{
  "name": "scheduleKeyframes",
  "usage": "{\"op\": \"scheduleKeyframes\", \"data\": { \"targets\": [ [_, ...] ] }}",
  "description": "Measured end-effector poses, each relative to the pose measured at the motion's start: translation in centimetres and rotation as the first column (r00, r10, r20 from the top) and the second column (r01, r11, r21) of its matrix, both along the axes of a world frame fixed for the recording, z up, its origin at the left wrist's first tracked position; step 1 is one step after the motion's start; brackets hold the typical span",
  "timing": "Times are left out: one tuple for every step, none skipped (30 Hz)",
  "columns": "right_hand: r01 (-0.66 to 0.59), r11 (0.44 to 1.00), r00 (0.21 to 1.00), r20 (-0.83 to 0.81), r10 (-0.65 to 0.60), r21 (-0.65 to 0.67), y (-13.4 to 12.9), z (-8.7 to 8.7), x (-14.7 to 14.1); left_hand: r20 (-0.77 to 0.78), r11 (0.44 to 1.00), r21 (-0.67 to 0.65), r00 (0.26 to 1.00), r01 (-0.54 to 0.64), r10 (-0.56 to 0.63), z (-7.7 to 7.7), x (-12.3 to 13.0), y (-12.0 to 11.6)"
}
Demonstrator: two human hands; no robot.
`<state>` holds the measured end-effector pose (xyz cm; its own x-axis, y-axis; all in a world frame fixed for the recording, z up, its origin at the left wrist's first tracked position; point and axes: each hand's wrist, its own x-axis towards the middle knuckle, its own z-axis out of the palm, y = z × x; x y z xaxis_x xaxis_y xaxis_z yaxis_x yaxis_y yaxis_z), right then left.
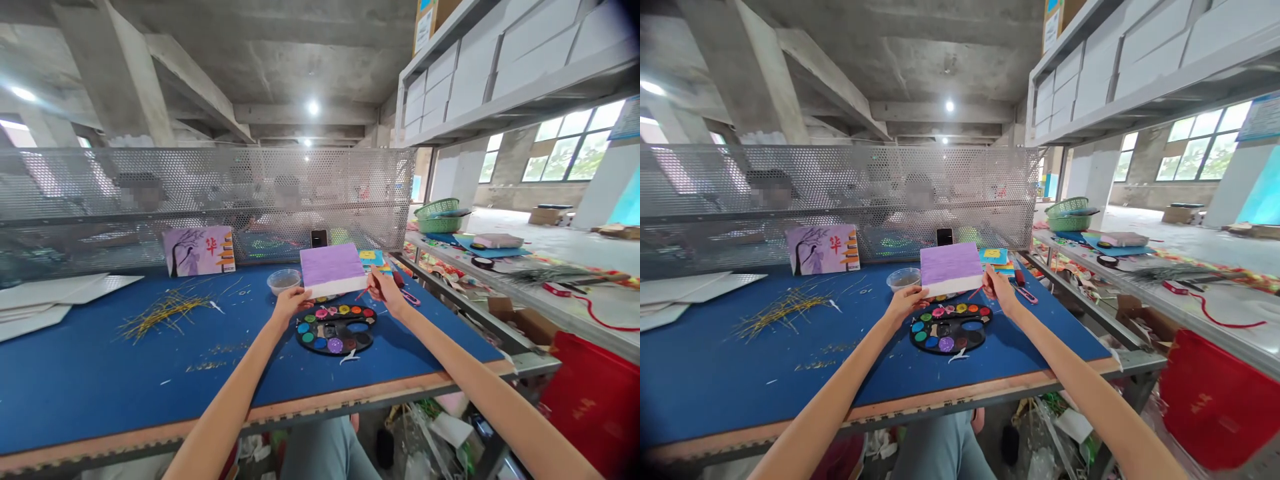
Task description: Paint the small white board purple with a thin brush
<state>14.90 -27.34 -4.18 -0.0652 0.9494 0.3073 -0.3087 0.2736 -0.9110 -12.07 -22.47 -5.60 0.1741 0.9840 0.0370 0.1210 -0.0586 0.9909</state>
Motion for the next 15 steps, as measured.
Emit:
{"op": "scheduleKeyframes", "data": {
  "targets": [
    [-0.006, 1.000, 0.999, 0.050, 0.005, 0.016, -0.4, -0.2, -0.6, 0.018, 1.000, -0.004, 1.000, -0.001, 0.001, 0.0, 0.0, 0.1],
    [-0.015, 0.999, 0.995, 0.100, 0.012, 0.029, -0.8, -0.4, -1.2, 0.033, 1.000, -0.007, 0.999, 0.000, 0.001, 0.0, 0.1, 0.1],
    [-0.029, 0.999, 0.988, 0.150, 0.023, 0.039, -1.2, -0.5, -1.7, 0.046, 1.000, -0.008, 0.999, 0.000, 0.000, -0.1, 0.1, 0.1],
    [-0.046, 0.998, 0.979, 0.200, 0.036, 0.046, -1.6, -0.6, -2.2, 0.056, 1.000, -0.008, 0.998, 0.002, -0.002, -0.1, 0.1, 0.1],
    [-0.066, 0.997, 0.968, 0.247, 0.051, 0.050, -1.9, -0.7, -2.6, 0.065, 1.000, -0.008, 0.998, 0.004, -0.003, -0.1, 0.1, 0.0],
    [-0.086, 0.995, 0.955, 0.290, 0.067, 0.053, -2.2, -0.8, -3.0, 0.071, 1.000, -0.009, 0.997, 0.007, -0.006, -0.1, 0.2, 0.0],
    [-0.106, 0.993, 0.941, 0.327, 0.083, 0.055, -2.5, -0.9, -3.4, 0.073, 1.000, -0.010, 0.997, 0.009, -0.009, -0.1, 0.2, 0.0],
    [-0.125, 0.991, 0.928, 0.359, 0.096, 0.057, -2.7, -1.0, -3.7, 0.073, 1.000, -0.012, 0.997, 0.012, -0.011, -0.1, 0.3, -0.1],
    [-0.140, 0.988, 0.917, 0.384, 0.107, 0.060, -3.0, -1.0, -4.0, 0.071, 1.000, -0.015, 0.997, 0.014, -0.013, -0.1, 0.3, -0.2],
    [-0.151, 0.986, 0.907, 0.405, 0.112, 0.064, -3.2, -1.1, -4.3, 0.068, 1.000, -0.018, 0.998, 0.015, -0.014, -0.1, 0.4, -0.2],
    [-0.158, 0.985, 0.900, 0.421, 0.114, 0.069, -3.3, -1.2, -4.5, 0.064, 1.000, -0.020, 0.998, 0.016, -0.015, -0.1, 0.4, -0.3],
    [-0.160, 0.984, 0.894, 0.434, 0.112, 0.076, -3.5, -1.3, -4.7, 0.061, 1.000, -0.022, 0.998, 0.016, -0.015, 0.0, 0.4, -0.3],
    [-0.161, 0.984, 0.890, 0.443, 0.108, 0.082, -3.6, -1.3, -4.8, 0.060, 1.000, -0.022, 0.998, 0.016, -0.015, 0.0, 0.4, -0.4],
    [-0.159, 0.983, 0.888, 0.448, 0.103, 0.088, -3.7, -1.3, -4.9, 0.060, 1.000, -0.022, 0.998, 0.014, -0.013, 0.1, 0.4, -0.4],
    [-0.156, 0.983, 0.888, 0.450, 0.098, 0.094, -3.8, -1.3, -5.0, 0.062, 1.000, -0.020, 0.998, 0.012, -0.010, 0.1, 0.4, -0.5]
  ]
}}
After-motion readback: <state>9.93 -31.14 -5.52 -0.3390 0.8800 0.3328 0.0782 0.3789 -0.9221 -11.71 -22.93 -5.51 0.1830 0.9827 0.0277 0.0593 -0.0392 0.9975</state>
